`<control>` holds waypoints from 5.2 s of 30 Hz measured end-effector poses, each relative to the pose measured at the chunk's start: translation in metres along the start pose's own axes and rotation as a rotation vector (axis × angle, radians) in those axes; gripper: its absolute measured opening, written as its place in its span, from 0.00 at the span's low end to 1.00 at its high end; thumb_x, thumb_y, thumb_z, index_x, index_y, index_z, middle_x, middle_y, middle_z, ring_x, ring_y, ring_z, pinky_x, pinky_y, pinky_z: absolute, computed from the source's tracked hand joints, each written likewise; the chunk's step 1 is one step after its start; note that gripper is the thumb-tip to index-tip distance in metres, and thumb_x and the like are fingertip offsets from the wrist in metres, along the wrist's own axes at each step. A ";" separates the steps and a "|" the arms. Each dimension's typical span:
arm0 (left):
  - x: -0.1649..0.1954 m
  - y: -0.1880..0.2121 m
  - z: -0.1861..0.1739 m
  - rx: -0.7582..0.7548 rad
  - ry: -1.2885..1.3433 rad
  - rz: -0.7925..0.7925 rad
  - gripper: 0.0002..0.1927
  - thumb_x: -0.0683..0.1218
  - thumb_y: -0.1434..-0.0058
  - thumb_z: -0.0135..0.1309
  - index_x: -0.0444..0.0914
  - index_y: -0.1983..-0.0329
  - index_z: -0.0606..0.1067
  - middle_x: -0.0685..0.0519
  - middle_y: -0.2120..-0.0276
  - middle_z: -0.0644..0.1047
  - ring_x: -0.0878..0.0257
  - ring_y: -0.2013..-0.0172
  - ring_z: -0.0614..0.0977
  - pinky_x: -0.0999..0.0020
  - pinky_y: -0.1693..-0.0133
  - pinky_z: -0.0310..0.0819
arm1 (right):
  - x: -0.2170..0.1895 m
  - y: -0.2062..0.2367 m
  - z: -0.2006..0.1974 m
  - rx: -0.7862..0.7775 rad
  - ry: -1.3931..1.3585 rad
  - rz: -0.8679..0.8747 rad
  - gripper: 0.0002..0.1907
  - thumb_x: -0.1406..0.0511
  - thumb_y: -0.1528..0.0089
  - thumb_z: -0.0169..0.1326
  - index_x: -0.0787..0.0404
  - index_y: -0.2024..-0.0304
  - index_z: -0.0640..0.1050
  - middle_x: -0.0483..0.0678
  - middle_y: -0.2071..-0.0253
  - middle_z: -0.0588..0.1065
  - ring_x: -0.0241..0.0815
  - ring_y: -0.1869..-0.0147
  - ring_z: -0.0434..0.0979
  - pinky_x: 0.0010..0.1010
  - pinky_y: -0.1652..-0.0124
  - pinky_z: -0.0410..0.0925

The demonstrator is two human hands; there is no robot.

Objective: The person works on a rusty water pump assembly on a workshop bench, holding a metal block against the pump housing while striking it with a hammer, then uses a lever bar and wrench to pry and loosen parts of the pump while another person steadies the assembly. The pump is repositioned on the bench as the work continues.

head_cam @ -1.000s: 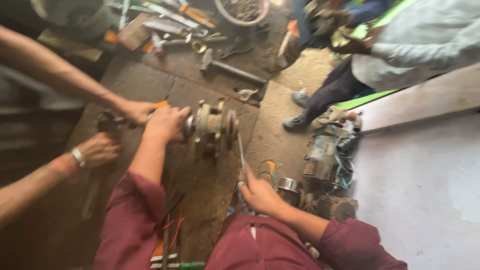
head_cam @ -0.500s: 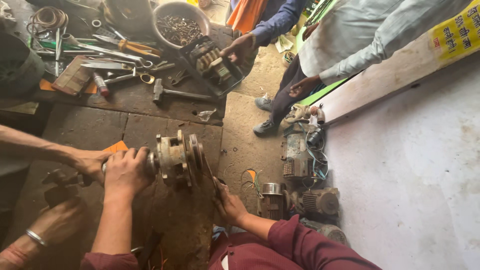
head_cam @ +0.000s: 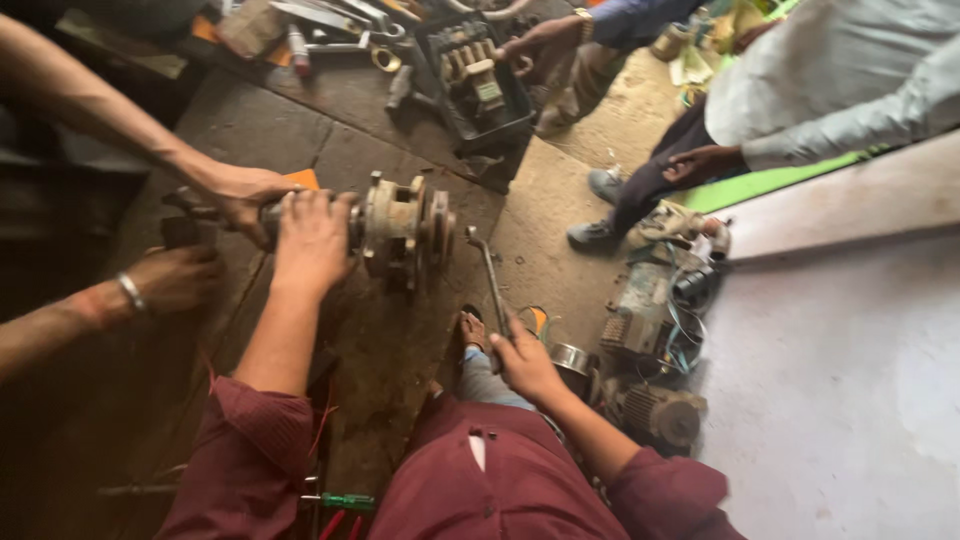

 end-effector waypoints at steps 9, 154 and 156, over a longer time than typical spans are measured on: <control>0.086 -0.038 -0.014 0.014 0.328 0.174 0.19 0.48 0.41 0.56 0.43 0.46 0.75 0.45 0.44 0.74 0.48 0.39 0.71 0.47 0.38 0.62 | -0.066 0.003 -0.015 -0.233 -0.004 0.210 0.31 0.61 0.34 0.48 0.46 0.28 0.60 0.43 0.78 0.71 0.34 0.80 0.67 0.27 0.80 0.62; 0.077 -0.085 0.069 -0.560 -0.034 0.440 0.21 0.62 0.40 0.50 0.45 0.65 0.86 0.56 0.62 0.83 0.58 0.50 0.75 0.60 0.53 0.66 | -0.143 0.005 0.053 -0.223 -0.213 0.511 0.34 0.61 0.33 0.48 0.48 0.27 0.50 0.43 0.80 0.67 0.35 0.85 0.65 0.28 0.85 0.60; 0.077 -0.086 0.070 -0.558 -0.045 0.455 0.21 0.62 0.40 0.50 0.44 0.66 0.86 0.56 0.62 0.83 0.58 0.49 0.75 0.60 0.53 0.66 | -0.127 0.010 0.060 -0.207 -0.153 0.429 0.35 0.58 0.32 0.46 0.47 0.26 0.49 0.43 0.81 0.67 0.36 0.86 0.64 0.29 0.85 0.60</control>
Point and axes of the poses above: each hand's wrist, its own y-axis away from the middle knuckle, its own z-axis out of the palm, x = y × z, the point moved 4 cm from there along -y, towards the middle knuckle
